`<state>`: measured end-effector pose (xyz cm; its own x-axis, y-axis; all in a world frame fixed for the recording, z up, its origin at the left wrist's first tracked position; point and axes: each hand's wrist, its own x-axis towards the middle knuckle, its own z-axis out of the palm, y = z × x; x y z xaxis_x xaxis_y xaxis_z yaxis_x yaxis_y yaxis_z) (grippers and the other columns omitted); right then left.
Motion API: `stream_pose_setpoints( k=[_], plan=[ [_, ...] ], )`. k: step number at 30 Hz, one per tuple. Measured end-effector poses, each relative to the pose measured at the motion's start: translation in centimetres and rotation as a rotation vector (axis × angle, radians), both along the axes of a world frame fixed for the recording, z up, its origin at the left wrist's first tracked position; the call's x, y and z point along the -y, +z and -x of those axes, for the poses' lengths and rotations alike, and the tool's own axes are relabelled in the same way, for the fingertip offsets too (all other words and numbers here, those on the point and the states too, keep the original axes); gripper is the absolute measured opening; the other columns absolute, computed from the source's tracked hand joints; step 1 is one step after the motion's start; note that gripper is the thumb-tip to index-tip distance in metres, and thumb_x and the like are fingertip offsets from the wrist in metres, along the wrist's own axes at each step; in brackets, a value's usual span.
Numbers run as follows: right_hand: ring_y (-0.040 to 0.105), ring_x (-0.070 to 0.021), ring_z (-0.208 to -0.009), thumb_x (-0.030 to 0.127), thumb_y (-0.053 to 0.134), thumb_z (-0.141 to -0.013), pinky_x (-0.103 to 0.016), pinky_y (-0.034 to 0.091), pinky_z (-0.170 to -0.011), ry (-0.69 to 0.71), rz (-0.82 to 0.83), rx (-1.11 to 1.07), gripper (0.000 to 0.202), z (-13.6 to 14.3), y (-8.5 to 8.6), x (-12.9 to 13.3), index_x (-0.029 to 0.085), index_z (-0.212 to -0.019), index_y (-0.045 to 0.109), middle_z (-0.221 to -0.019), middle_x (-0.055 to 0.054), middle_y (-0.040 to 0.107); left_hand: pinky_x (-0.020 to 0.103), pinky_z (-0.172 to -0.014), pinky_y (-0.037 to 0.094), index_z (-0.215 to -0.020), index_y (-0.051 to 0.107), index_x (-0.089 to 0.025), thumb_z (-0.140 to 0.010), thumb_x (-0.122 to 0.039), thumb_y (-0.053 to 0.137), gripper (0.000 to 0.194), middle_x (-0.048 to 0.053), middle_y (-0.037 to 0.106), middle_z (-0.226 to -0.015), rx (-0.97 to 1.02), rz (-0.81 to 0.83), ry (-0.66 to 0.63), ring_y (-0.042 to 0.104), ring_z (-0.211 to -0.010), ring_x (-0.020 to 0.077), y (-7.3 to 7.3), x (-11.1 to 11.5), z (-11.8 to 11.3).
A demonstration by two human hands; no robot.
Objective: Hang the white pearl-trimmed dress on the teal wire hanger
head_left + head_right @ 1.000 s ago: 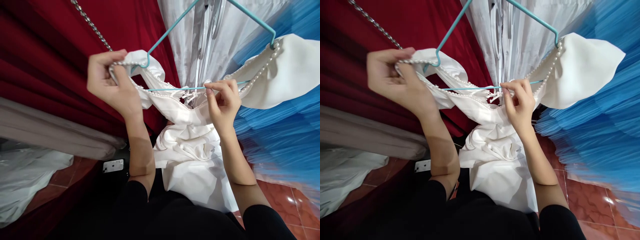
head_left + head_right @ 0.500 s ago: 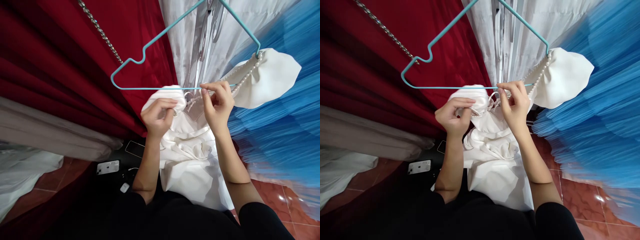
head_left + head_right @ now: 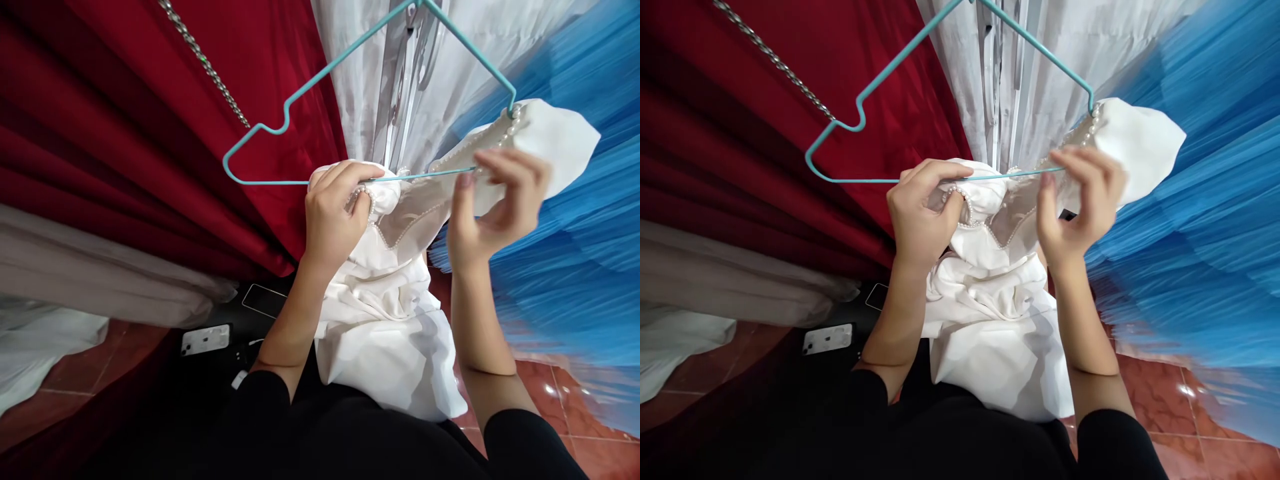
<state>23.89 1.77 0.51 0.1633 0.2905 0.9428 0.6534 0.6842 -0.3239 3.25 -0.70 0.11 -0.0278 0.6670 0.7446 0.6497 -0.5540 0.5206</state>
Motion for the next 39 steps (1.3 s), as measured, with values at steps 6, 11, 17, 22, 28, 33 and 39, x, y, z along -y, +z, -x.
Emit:
stream_pose_setpoints(
  k=[6, 11, 17, 22, 28, 33, 39],
  plan=[
    [0.074, -0.0283, -0.111, 0.019, 0.072, -0.093, -0.051, 0.055, -0.103, -0.086, -0.074, 0.132, 0.025, -4.1, 2.1, -4.6, 0.028, -0.116, 0.078, -0.112, -0.009, 0.079, 0.043, -0.1, 0.053, -0.092, 0.07, -0.025, -0.089, 0.001, 0.057, 0.029, -0.001, 0.079, -0.097, 0.039, 0.052, -0.024, 0.074, -0.097, 0.022, 0.6, -0.1, 0.1],
    [0.075, -0.0237, -0.091, 0.003, 0.067, -0.087, -0.04, 0.055, -0.083, -0.07, -0.1, 0.093, 0.028, -6.1, 3.3, -5.7, 0.023, -0.099, 0.082, -0.094, -0.006, 0.08, 0.042, -0.096, 0.054, -0.086, 0.069, -0.025, -0.088, 0.0, 0.059, 0.026, -0.002, 0.08, -0.093, 0.026, 0.008, -0.027, 0.076, -0.096, 0.021, 0.7, -0.3, 0.2],
    [0.06, -0.0114, -0.059, -0.004, 0.07, -0.079, -0.027, 0.035, -0.052, -0.065, -0.061, -0.036, 0.028, -7.8, 4.0, -6.9, 0.02, -0.09, 0.08, -0.076, 0.0, 0.073, 0.044, -0.092, 0.056, -0.084, 0.072, -0.028, -0.091, -0.005, 0.061, 0.026, -0.002, 0.081, -0.089, 0.003, 0.049, 0.025, 0.076, -0.092, 0.0221, 0.9, -0.5, 0.8],
    [0.054, -0.009, -0.052, -0.002, 0.072, -0.076, -0.028, 0.033, -0.051, -0.128, 0.074, -0.093, 0.023, -10.2, 3.6, -8.8, 0.019, -0.079, 0.081, -0.069, 0.0, 0.073, 0.044, -0.089, 0.054, -0.084, 0.075, -0.028, -0.086, 0.002, 0.066, 0.031, -0.004, 0.08, -0.088, -0.016, -0.009, 0.02, 0.074, -0.087, 0.0209, 1.2, -0.4, 1.8],
    [0.06, -0.0129, -0.05, 0.015, 0.08, -0.077, -0.03, 0.039, -0.048, -0.246, 0.18, -0.074, 0.011, -13.2, 0.0, -7.9, 0.026, -0.075, 0.08, -0.061, 0.0, 0.071, 0.042, -0.088, 0.055, -0.086, 0.075, -0.028, -0.091, -0.001, 0.069, 0.028, -0.004, 0.079, -0.087, -0.024, -0.013, 0.024, 0.071, -0.084, 0.0192, 0.7, -0.4, 1.7],
    [0.071, -0.0198, -0.066, 0.025, 0.08, -0.078, -0.036, 0.056, -0.056, -0.006, 0.342, 0.171, 0.013, -11.1, -2.4, -1.8, 0.035, -0.085, 0.081, -0.08, -0.003, 0.078, 0.043, -0.094, 0.056, -0.087, 0.075, -0.028, -0.094, -0.005, 0.068, 0.025, -0.002, 0.08, -0.091, 0.006, 0.006, -0.016, 0.073, -0.088, 0.0198, 0.5, -0.1, 1.4],
    [0.074, -0.0232, -0.109, 0.021, 0.073, -0.09, -0.04, 0.062, -0.073, 0.25, 0.275, 0.367, 0.016, -4.4, 0.6, 1.7, 0.031, -0.102, 0.077, -0.131, -0.006, 0.073, 0.043, -0.095, 0.057, -0.088, 0.076, -0.026, -0.091, 0.0, 0.064, 0.029, -0.003, 0.083, -0.097, 0.011, 0.053, 0.002, 0.075, -0.094, 0.0201, 0.5, 0.1, 0.9]
  ],
)
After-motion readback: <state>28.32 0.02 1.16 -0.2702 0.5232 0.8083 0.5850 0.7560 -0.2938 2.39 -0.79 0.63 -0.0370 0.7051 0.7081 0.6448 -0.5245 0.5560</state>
